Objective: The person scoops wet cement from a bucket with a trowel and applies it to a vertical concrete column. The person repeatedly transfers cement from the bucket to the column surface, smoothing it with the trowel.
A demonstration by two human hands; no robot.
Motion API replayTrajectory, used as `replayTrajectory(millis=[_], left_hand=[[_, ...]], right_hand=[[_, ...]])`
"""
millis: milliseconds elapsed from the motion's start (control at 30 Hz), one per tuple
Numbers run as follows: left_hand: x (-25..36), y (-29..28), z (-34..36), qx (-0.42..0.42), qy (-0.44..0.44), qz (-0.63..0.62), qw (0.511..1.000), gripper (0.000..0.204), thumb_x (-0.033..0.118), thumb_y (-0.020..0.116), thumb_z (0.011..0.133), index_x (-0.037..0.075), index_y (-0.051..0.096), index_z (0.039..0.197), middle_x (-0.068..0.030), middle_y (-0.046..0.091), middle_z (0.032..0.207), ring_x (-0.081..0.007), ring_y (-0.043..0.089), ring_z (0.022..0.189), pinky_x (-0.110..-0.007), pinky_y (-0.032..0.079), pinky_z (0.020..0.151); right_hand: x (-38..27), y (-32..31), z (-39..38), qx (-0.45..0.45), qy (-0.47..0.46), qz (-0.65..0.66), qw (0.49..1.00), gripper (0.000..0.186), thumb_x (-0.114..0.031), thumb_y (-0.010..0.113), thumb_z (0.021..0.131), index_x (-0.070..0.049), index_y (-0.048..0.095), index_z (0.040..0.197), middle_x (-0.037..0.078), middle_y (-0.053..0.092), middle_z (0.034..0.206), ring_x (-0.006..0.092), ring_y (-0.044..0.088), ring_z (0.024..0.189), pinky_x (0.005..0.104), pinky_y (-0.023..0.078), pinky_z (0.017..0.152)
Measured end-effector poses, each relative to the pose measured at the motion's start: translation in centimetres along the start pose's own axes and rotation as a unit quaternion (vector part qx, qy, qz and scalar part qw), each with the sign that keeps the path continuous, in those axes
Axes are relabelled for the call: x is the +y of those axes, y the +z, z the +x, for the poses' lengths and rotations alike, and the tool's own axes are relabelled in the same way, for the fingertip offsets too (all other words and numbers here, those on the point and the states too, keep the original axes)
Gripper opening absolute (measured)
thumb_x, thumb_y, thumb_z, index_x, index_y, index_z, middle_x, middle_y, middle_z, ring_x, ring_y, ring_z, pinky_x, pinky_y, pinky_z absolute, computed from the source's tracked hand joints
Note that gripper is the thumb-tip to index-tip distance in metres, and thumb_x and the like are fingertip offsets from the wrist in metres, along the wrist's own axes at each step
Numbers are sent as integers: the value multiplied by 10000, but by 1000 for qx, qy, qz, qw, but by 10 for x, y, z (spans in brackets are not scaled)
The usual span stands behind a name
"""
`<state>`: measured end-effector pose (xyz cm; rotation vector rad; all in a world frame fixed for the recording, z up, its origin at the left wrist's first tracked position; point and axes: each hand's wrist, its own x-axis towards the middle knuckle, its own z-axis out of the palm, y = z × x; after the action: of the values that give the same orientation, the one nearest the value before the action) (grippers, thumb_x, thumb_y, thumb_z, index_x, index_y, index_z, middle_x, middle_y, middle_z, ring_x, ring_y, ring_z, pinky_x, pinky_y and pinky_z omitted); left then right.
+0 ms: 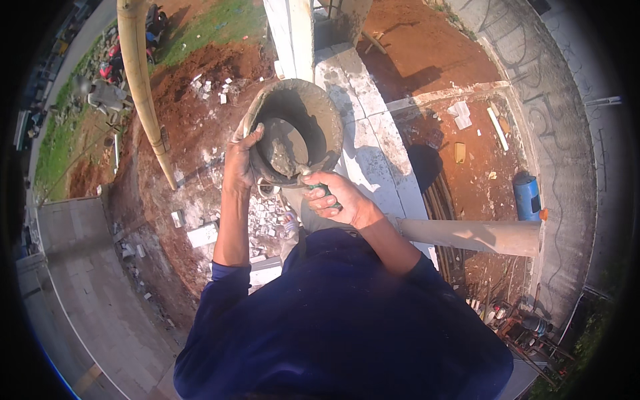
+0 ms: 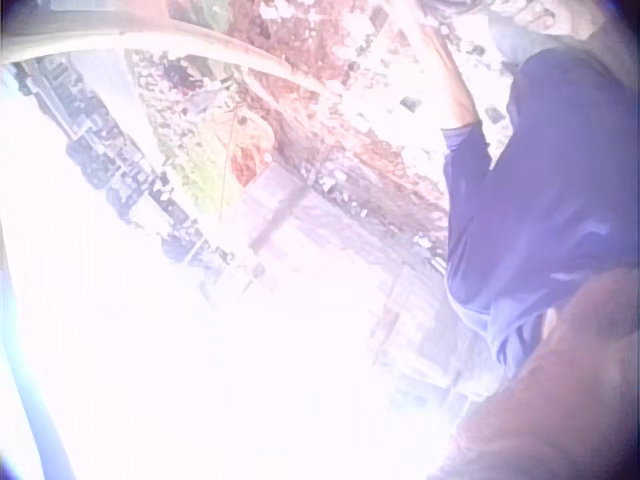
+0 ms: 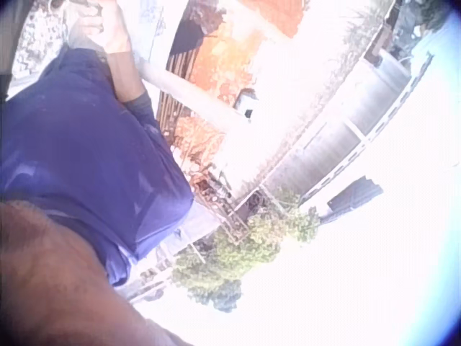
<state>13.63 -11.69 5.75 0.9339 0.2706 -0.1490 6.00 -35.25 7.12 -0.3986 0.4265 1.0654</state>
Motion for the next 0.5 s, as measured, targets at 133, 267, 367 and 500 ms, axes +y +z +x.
replayTrajectory(millis=[133, 267, 367, 500], left_hand=[[-27, -10, -6, 79, 3, -115, 990, 472, -83, 652, 902, -32, 597, 1368, -125, 712, 1205, -224, 707, 1047, -376, 593, 929], [-67, -71, -13, 176, -46, -140, 973, 553, -137, 572, 781, -30, 594, 1322, -138, 698, 1059, -247, 704, 928, -400, 618, 853], [-74, -83, -40, 207, -36, -176, 962, 585, -132, 547, 734, -33, 593, 1309, -156, 692, 971, -273, 686, 802, -427, 627, 797], [-74, -100, -73, 319, -4, -156, 935, 352, -168, 551, 727, -128, 620, 1070, -165, 672, 874, -269, 672, 740, -398, 605, 722]], right_hand=[[-22, 0, -6, -20, -3, 56, 998, 143, -198, 557, 1004, -131, 475, 906, -70, 457, 692, -3, 380, 441, 194, 278, 324], [-63, 12, -11, -39, -65, 58, 995, 178, -207, 558, 980, -122, 467, 853, -72, 451, 674, 8, 401, 447, 214, 305, 329], [-94, 47, -15, 24, -234, -28, 971, 116, -176, 554, 965, -126, 486, 885, -72, 448, 688, 17, 405, 470, 217, 315, 349], [-152, 71, 35, 174, -449, -174, 859, 75, -131, 573, 942, -90, 511, 945, -19, 465, 704, 80, 431, 483, 281, 347, 376]])
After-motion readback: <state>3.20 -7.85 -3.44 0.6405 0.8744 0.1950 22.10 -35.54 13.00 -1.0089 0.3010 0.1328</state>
